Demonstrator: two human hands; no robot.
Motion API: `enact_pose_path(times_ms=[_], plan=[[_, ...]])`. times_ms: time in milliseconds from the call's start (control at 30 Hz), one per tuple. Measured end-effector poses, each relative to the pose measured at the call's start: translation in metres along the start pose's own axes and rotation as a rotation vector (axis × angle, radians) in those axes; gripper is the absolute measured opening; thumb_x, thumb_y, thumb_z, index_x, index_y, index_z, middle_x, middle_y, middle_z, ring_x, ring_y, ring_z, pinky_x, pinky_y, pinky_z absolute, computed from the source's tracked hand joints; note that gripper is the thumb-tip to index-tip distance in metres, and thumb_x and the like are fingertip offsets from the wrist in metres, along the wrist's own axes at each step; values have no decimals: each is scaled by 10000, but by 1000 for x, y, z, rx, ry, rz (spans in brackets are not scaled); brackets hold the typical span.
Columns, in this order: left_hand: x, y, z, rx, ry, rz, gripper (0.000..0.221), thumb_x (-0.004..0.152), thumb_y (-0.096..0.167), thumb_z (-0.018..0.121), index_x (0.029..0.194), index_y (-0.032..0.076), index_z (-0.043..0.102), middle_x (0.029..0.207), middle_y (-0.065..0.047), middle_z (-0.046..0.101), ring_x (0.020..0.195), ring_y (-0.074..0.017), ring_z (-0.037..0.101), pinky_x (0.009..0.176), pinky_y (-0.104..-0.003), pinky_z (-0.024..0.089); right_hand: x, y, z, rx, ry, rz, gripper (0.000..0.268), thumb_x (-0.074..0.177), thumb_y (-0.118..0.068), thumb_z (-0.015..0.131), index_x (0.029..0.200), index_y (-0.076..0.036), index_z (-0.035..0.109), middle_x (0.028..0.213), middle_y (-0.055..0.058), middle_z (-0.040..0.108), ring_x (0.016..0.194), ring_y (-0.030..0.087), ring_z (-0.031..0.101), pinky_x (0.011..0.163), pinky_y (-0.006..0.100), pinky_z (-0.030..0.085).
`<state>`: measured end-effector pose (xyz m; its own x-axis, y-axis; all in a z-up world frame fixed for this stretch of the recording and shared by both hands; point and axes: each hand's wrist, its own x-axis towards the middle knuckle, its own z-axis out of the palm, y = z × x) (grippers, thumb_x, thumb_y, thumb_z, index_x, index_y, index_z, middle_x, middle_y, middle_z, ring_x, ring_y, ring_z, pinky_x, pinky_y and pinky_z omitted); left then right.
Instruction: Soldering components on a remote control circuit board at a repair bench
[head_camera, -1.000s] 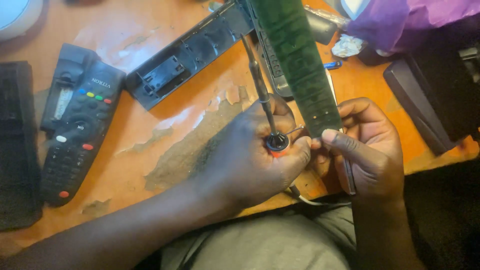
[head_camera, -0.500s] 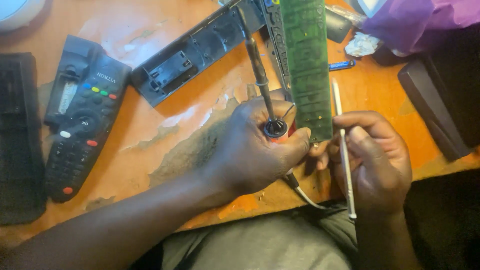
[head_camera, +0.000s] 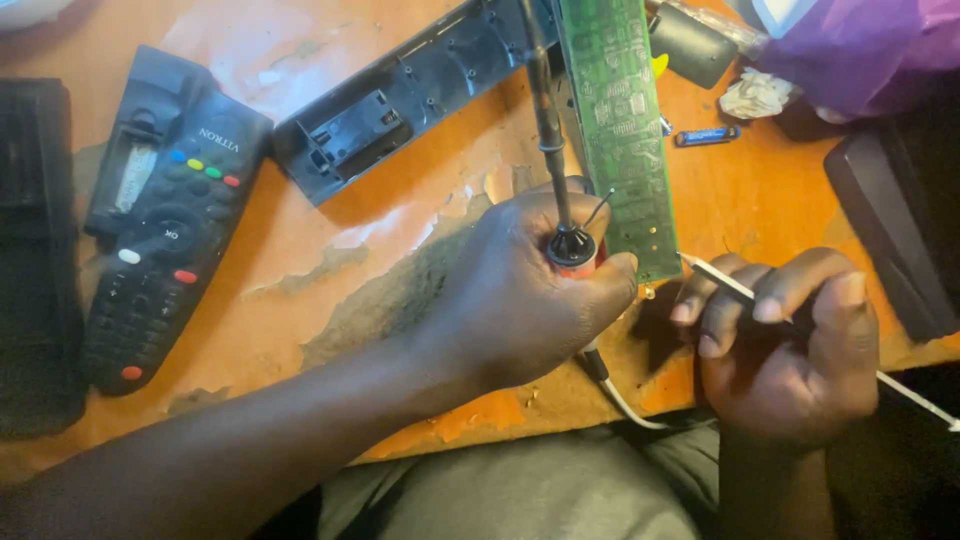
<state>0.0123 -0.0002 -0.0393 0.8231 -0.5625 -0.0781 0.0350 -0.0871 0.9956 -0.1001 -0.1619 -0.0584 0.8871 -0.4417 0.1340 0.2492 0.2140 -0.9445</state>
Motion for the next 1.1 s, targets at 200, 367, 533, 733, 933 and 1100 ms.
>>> enact_pose_path(times_ms=[200,367,533,733,933,1100], plan=[[1,0,1,-12,1,-72,342,797,141,650,618,192,364,623,52,402,574,-96,403,523,-300,349,-9,7,-16,64,12,62,484,910,-246,710,1216,101,563,990,312,724,899,404,767,813,403,667],[2,-1,-1,31,-6,-6,347,805,135,647,614,191,362,658,57,410,589,-91,412,544,-296,350,-12,12,-10,-84,25,-5,368,924,-131,665,1215,65,556,1010,283,717,920,358,773,849,411,688],[3,-4,-3,76,-20,58,336,798,145,660,641,181,365,712,32,431,642,-119,438,576,-311,342,-10,11,-4,-206,31,-46,303,929,-161,695,1138,27,581,973,230,716,865,287,763,826,344,687],[3,-1,-4,109,-67,-9,372,809,174,681,623,201,359,605,67,380,583,-83,378,526,-317,297,-11,11,-1,-276,32,-30,260,936,-162,683,1105,-5,562,981,213,704,872,245,758,1001,376,660],[2,-3,-2,116,-66,-19,344,806,179,689,632,203,393,613,73,415,585,-78,400,524,-310,330,-10,10,4,-259,17,-76,216,953,-220,676,1018,-42,573,943,183,684,834,227,716,888,297,625],[1,-2,-2,102,-42,10,364,801,145,664,625,206,351,611,75,382,591,-75,377,529,-306,308,-11,10,3,-315,-43,-102,176,975,-197,622,1014,-47,538,892,148,644,840,249,701,943,332,613]])
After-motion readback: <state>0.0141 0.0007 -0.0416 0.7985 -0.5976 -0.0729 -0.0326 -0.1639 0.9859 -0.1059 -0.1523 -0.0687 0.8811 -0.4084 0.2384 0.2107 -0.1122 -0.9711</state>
